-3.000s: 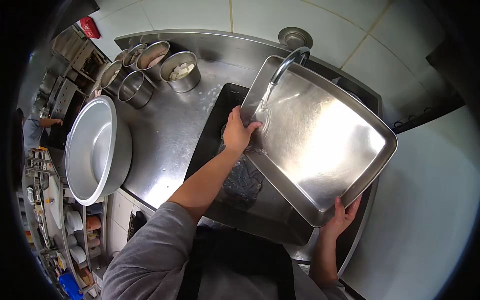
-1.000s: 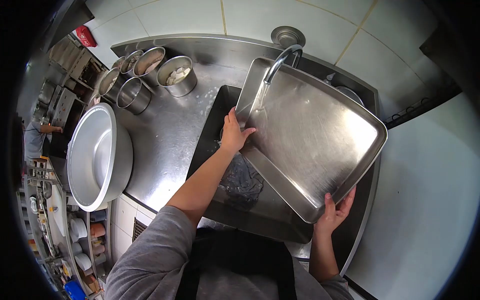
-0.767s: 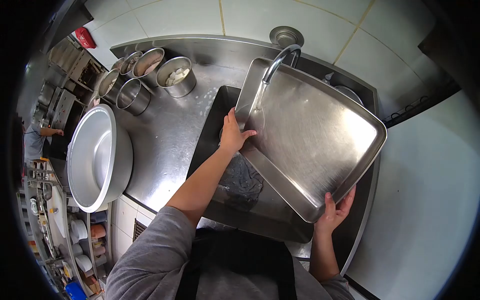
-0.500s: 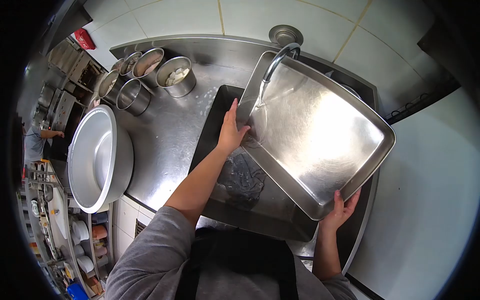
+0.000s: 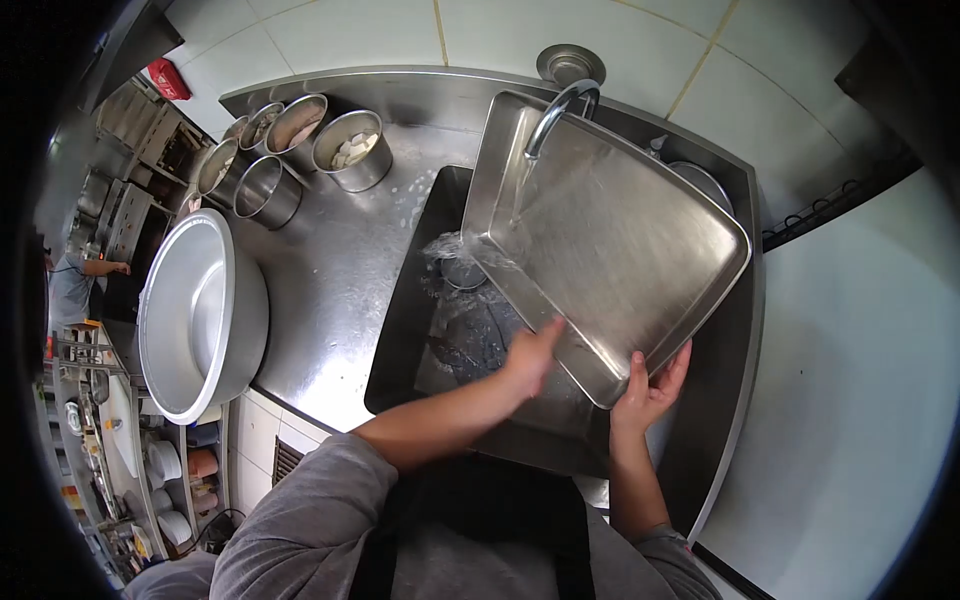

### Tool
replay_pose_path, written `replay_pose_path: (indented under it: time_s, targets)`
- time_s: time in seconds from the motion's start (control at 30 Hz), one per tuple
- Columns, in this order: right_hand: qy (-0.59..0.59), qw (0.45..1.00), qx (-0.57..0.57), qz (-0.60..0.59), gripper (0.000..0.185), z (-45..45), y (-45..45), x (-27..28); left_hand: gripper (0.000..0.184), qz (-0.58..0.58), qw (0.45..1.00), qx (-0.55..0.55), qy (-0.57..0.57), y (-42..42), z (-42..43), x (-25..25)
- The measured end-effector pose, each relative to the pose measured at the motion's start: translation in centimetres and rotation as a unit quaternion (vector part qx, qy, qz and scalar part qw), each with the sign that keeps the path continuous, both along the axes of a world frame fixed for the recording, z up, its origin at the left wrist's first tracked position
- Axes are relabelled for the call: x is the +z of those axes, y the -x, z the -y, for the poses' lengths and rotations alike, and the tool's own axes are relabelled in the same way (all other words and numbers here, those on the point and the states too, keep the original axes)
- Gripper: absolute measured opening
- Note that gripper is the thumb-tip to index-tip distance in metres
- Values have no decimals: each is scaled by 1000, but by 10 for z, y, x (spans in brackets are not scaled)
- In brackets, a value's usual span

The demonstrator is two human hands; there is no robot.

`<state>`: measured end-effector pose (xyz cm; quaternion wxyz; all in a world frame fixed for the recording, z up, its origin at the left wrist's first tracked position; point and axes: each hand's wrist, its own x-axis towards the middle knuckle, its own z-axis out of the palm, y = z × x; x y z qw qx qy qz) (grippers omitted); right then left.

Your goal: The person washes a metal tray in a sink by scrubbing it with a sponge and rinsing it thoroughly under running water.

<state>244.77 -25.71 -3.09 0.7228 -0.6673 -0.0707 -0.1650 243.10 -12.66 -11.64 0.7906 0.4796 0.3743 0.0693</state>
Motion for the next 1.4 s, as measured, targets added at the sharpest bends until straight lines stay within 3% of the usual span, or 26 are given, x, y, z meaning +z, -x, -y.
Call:
replay_pose_path:
  time_s: [0.07,0.1,0.2,0.27,0.33,0.43,0.5,0.53,0.57,0.6,0.67,0.7,0.77,0.87,0.9,0.93,1.0,1.07,1.13,1.27,1.33,1.37,1.4]
  targets:
    - [10,1000,-9,1,65,3,1,0,40,-93,996,17,2,-22,-59,-10]
    - [-3,1000,-8,-4,64,6,2,-1,38,-1,997,81,1,-34,-84,-39]
    - [-12,1000,-16,-5,64,8,1,0,37,-22,986,164,-5,-45,-94,-22]
    - [-11,1000,-24,-1,64,6,-1,-1,36,-94,992,16,-84,-30,-56,-4]
    - [-24,1000,-13,-4,64,5,-6,-3,37,1,997,6,-78,-12,1,11]
    - [-28,999,-26,-14,63,6,-10,-2,35,-23,998,-41,-33,-15,2,7]
    - [-38,999,-25,-11,63,9,-9,1,31,-14,997,64,-49,-40,-38,-13]
    - [-52,998,-25,-11,63,11,-6,2,26,-71,989,92,-95,-53,-67,-17]
    - [-52,998,-26,-12,63,14,-4,1,28,-65,978,121,-157,-66,-100,-52]
    - [-63,997,-28,-34,64,19,-2,1,23,36,965,175,-192,-71,-122,-55]
    - [-76,995,-29,-56,64,26,-1,0,27,-63,913,158,-371,-75,-157,-41]
    - [-117,988,-24,-95,64,28,-1,0,27,-62,913,157,-372,-76,-170,-30]
    - [-163,976,-6,-147,63,38,-8,-10,37,-103,820,-57,-561,-81,-187,-6]
    - [-207,949,24,-235,62,49,-12,-25,39,-107,774,-120,-613,-89,-191,50]
    - [-202,951,45,-232,57,45,-10,-25,40,-172,769,-201,-581,-93,-193,80]
    - [-201,951,45,-232,57,49,-7,-40,40,-172,770,-201,-581,-96,-199,89]
    - [-232,895,78,-373,54,56,3,-67,38,-175,672,-278,-664,-98,-211,102]
    - [-250,884,77,-386,54,36,21,-72,34,-189,643,-297,-680,-94,-219,111]
    - [-256,878,81,-396,54,26,30,-82,41,-219,558,-329,-729,-89,-230,111]
    - [-258,876,68,-403,65,11,21,-64,55,-223,584,-328,-709,-50,-250,92]
    - [-240,927,93,-274,69,5,11,-38,64,-151,656,-294,-679,-19,-258,65]
    - [-248,929,95,-258,73,5,7,-31,64,-150,653,-295,-681,-8,-259,46]
    - [-257,928,99,-250,75,3,5,-16,67,-158,719,-280,-616,2,-259,24]
